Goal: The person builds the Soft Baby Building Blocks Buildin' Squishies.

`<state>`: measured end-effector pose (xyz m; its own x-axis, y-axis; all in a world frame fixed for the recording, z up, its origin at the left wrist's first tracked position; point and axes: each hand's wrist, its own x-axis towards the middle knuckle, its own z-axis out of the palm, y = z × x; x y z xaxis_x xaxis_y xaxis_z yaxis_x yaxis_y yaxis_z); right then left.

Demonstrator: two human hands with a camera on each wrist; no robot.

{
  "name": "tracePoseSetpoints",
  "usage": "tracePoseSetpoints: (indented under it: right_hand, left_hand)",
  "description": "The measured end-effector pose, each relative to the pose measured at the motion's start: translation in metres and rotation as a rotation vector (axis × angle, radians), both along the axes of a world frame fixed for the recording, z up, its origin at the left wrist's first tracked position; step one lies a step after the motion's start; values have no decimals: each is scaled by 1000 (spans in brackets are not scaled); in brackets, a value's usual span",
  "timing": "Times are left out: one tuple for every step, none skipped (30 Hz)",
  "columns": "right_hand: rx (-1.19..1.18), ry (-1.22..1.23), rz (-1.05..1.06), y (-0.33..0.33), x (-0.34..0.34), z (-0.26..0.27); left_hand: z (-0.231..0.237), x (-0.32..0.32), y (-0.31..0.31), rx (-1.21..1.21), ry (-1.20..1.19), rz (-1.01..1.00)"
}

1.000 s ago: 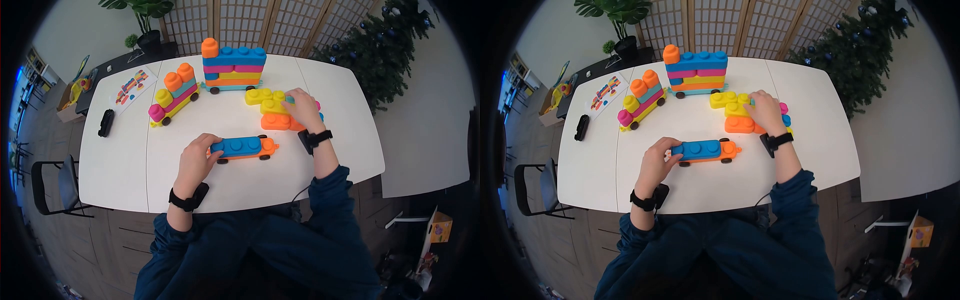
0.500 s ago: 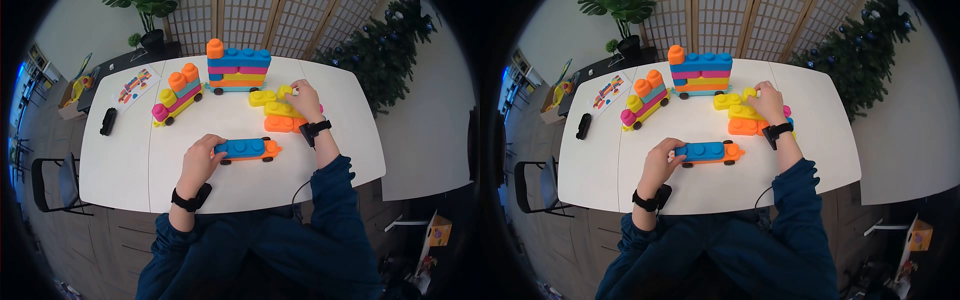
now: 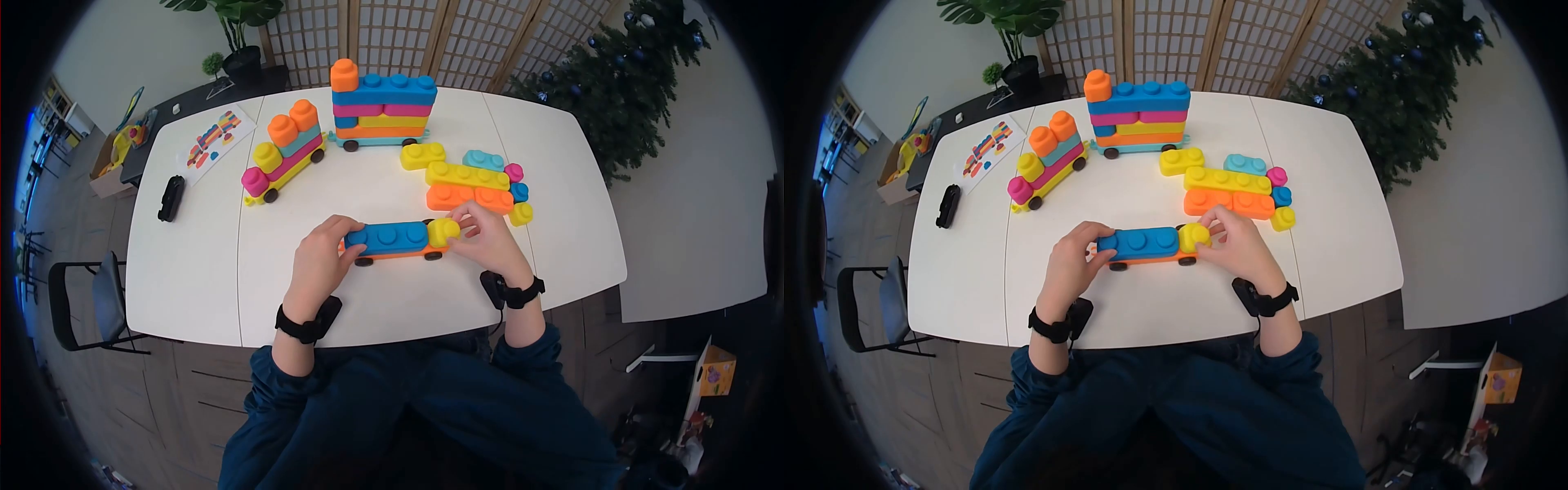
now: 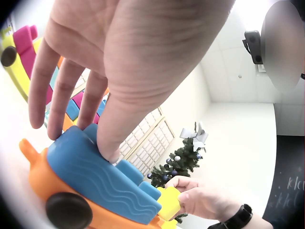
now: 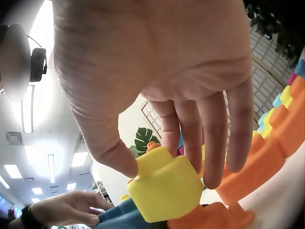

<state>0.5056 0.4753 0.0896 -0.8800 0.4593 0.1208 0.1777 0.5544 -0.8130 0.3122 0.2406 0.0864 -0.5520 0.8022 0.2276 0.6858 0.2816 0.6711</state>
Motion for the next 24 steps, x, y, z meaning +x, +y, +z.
tracePoseSetpoints:
  right_hand:
    - [-18, 8, -3, -1, 0, -3]
    - [-19, 8, -3, -3, -1, -6]
    - [-37, -3, -9, -4, -2, -9]
    - [-56, -15, -16, -6, -2, -11]
    - [-56, -14, -15, -6, -2, -13]
    - [-20, 1, -1, -7, -1, -14]
    - [17, 16, 13, -7, -1, -16]
    - [16, 15, 14, -7, -1, -18]
    - [22, 24, 22, -6, -2, -22]
    - [28, 33, 30, -6, -3, -24]
    - [28, 33, 31, -6, -2, -24]
    - [3, 22, 30, -6, -2, -25]
    - [-23, 11, 30, -6, -2, -25]
    - [-23, 11, 32, -7, -3, -25]
    - [-54, 7, 25, -9, -3, -23]
    - [-84, 2, 18, -10, -3, -23]
    - [-84, 1, 21, -11, -2, -23]
    - [-88, 5, 23, -11, -2, -23]
    - [-92, 8, 24, -12, -2, -24]
    - [-92, 9, 26, -13, -1, -25]
    - [-105, 17, 23, -13, -1, -28]
    - [-117, 24, 20, -13, 0, -31]
    - [-116, 24, 21, -12, 0, -32]
    - [-121, 15, 21, -12, 1, -33]
  left_hand:
    - [0, 0, 0, 1, -2, -1]
    - [-1, -1, 0, 2, -3, -2]
    - [-1, -1, 0, 1, -3, -2]
    - [-1, -1, 0, 4, -15, -11]
    - [-1, -2, 1, 8, -27, -20]
    - [-1, -2, 1, 8, -27, -18]
    - [-1, -3, 1, 15, -48, -20]
    - [-1, -3, 1, 22, -70, -22]
    - [-1, -3, 2, 21, -71, -22]
    - [0, -4, 3, 21, -88, -25]
    - [1, -4, 3, 22, -104, -27]
    - [0, -6, 3, 22, -104, -27]
    - [-1, -8, 3, 25, -102, -41]
    - [-2, -10, 2, 27, -99, -55]
    - [-2, -10, 2, 27, -99, -54]
    - [-1, -10, 2, 18, -85, -57]
    - [0, -10, 1, 8, -70, -61]
    - [-1, -10, 1, 8, -71, -58]
    - [-1, -9, 1, 15, -90, -58]
    - [-1, -9, 1, 22, -109, -58]
    - [-1, -9, 1, 22, -109, -56]
    - [-1, -9, 1, 13, -102, -56]
    - [-1, -9, 2, 4, -95, -57]
    - [-1, -10, 2, 5, -95, -57]
